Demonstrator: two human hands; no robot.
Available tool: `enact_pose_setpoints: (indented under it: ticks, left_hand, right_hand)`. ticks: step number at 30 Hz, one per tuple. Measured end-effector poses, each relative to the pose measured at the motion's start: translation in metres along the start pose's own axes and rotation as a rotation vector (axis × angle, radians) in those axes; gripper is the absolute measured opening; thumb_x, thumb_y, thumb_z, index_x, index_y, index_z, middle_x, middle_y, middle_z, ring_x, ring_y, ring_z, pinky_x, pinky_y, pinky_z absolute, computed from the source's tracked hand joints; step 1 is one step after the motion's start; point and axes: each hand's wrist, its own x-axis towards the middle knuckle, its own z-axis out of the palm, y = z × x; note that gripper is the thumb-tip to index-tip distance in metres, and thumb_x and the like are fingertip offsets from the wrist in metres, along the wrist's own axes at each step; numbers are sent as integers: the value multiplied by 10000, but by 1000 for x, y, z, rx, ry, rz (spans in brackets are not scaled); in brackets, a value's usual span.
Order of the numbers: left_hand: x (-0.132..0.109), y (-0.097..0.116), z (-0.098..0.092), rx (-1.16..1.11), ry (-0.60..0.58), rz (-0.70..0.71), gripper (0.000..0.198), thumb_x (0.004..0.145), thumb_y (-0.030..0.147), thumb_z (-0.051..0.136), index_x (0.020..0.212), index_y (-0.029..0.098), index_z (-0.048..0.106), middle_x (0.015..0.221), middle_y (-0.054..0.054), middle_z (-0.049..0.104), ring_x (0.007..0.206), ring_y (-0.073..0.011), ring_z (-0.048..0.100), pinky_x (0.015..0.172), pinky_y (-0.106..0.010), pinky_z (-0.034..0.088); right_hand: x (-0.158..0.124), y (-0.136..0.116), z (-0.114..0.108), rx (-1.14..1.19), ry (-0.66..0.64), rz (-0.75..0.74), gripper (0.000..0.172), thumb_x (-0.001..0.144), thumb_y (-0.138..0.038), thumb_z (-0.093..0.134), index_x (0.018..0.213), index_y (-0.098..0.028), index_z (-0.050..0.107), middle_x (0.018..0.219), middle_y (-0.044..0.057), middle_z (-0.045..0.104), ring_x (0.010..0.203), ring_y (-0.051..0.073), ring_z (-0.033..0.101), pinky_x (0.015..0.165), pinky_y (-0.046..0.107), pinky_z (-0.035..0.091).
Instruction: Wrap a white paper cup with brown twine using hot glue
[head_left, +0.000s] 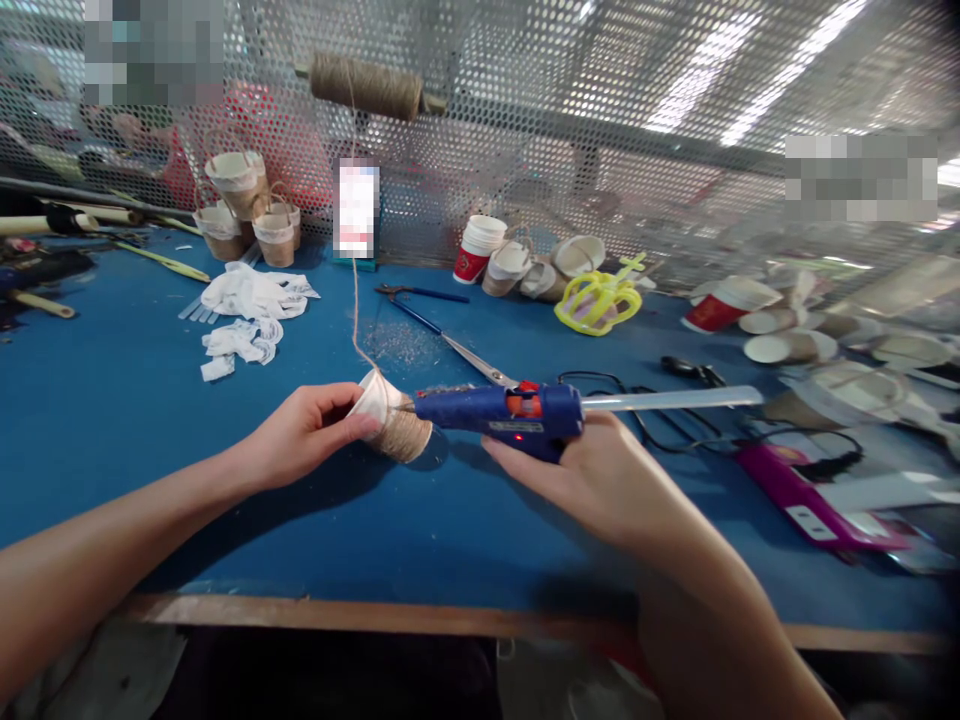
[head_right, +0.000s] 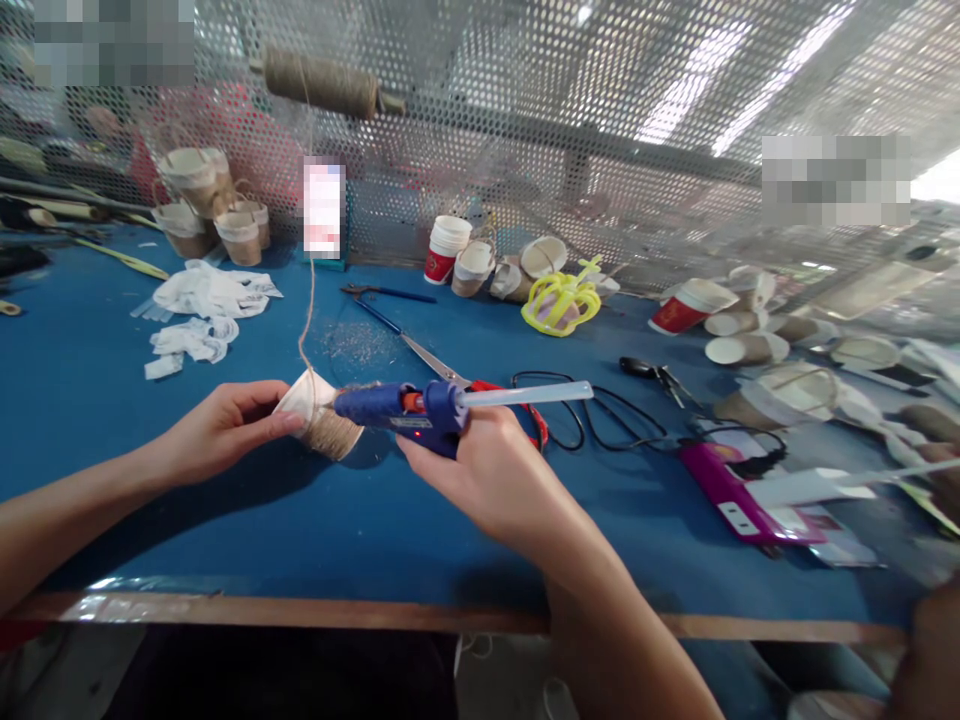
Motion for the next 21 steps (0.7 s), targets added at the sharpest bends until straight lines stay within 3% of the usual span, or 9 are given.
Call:
enact_pose_setpoints:
  ticks: [4, 16, 21]
  left_hand:
    - [0, -1, 0, 7, 3, -2, 219, 776, 314, 529, 860, 137, 627, 862, -34, 670, 773, -173, 582, 714, -254, 440]
    - [0, -1, -1, 84, -9, 7, 246, 778, 330, 507, 849, 119, 610, 782, -32, 637, 691, -147, 543, 656, -248, 427]
    - [-1, -4, -2, 120, -27, 44, 255, 792, 332, 490, 857, 112, 601, 790, -34, 614, 708, -149, 529, 672, -248, 423]
  right_hand:
    - [-1, 0, 0, 1, -13, -65, 229, 723, -297, 490, 509, -220, 456, 449, -32, 470, 442, 119, 449, 447, 233, 386]
    - [0, -1, -1, -30, 0, -10, 229, 732, -322, 483, 539, -199, 485, 514, -20, 504, 495, 118, 465, 509, 226, 422]
    - [1, 2, -4, -55, -17, 56, 290, 730, -377, 478, 507, -195, 447, 483, -24, 441, 460, 102, 387, 479, 230, 388]
